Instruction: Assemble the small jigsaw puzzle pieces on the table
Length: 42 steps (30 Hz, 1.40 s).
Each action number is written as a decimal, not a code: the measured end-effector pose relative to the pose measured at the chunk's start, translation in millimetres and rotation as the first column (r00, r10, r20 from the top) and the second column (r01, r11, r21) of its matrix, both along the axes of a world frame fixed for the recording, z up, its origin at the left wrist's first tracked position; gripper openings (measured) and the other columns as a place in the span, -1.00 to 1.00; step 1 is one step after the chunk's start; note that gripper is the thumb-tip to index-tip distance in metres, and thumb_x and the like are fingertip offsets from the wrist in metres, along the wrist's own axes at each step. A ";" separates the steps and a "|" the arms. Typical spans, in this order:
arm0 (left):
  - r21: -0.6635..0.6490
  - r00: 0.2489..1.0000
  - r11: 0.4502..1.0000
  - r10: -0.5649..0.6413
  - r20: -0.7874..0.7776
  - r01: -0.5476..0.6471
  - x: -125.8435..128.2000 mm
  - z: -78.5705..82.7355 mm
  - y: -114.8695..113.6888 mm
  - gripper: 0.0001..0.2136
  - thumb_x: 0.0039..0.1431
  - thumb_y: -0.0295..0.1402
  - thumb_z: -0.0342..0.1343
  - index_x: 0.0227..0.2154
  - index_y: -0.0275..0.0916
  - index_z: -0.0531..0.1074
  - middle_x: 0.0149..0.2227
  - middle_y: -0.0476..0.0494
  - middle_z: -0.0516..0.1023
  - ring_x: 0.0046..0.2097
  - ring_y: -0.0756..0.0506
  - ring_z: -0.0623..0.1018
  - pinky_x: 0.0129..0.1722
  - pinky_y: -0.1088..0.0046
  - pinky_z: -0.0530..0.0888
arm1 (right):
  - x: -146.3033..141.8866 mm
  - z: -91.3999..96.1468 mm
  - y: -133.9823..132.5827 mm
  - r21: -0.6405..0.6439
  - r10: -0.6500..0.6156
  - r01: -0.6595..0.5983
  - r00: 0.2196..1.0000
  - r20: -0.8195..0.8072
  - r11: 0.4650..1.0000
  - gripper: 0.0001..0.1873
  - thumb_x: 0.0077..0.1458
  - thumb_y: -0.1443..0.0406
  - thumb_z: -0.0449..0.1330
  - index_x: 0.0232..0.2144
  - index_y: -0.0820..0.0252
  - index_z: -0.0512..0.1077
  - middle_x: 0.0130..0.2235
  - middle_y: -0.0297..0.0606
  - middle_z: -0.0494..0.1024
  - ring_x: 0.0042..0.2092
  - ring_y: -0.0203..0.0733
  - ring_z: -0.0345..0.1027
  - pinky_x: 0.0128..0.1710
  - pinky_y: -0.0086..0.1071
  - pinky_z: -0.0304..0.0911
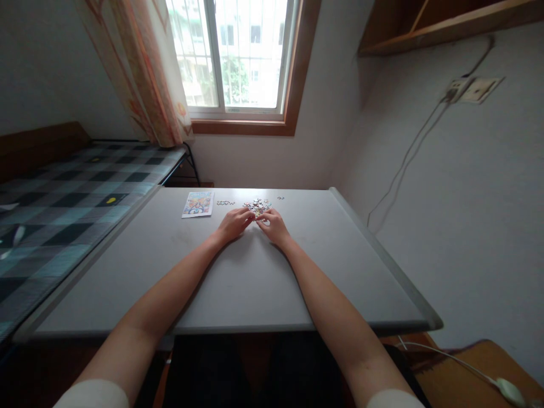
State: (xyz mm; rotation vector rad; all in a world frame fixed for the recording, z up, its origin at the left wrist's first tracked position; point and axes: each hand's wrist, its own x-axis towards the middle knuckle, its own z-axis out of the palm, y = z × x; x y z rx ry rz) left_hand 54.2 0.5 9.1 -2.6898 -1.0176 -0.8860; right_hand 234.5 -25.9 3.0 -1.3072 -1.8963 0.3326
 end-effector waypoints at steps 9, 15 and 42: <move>0.065 0.999 0.998 -0.017 0.045 0.014 0.4 -1.1 -0.9 -0.81 0.26 -0.28 -0.04 -0.31 -0.21 0.44 -0.35 -0.07 0.47 -0.41 0.02 0.43 -0.38 0.50 0.31 | -0.2 -4.0 3.1 0.030 -0.033 0.035 0.998 -0.050 0.999 -0.93 0.04 0.32 0.20 -0.43 0.18 0.49 -0.33 -0.25 0.40 -0.22 -0.18 0.28 -0.09 -0.26 0.18; 0.068 0.993 0.992 0.098 0.072 -0.103 -0.6 0.4 -2.9 -0.76 0.17 -0.14 0.06 -0.36 -0.21 0.45 -0.37 -0.04 0.48 -0.42 0.02 0.43 -0.38 0.48 0.29 | 0.1 -4.4 4.1 0.037 -0.067 0.070 0.994 -0.088 0.997 -0.89 0.07 0.31 0.14 -0.43 0.19 0.46 -0.32 -0.24 0.42 -0.21 -0.17 0.27 -0.07 -0.27 0.16; 0.074 0.999 0.997 -0.032 0.015 0.031 2.3 -2.3 -1.7 -0.81 0.20 -0.28 0.01 -0.27 -0.19 0.49 -0.38 -0.05 0.51 -0.46 0.05 0.44 -0.42 0.53 0.33 | 2.2 -3.1 4.6 0.009 -0.067 0.069 0.992 -0.103 0.998 -0.82 0.06 0.31 0.14 -0.28 0.13 0.52 -0.30 -0.25 0.48 -0.23 -0.20 0.32 -0.06 -0.27 0.19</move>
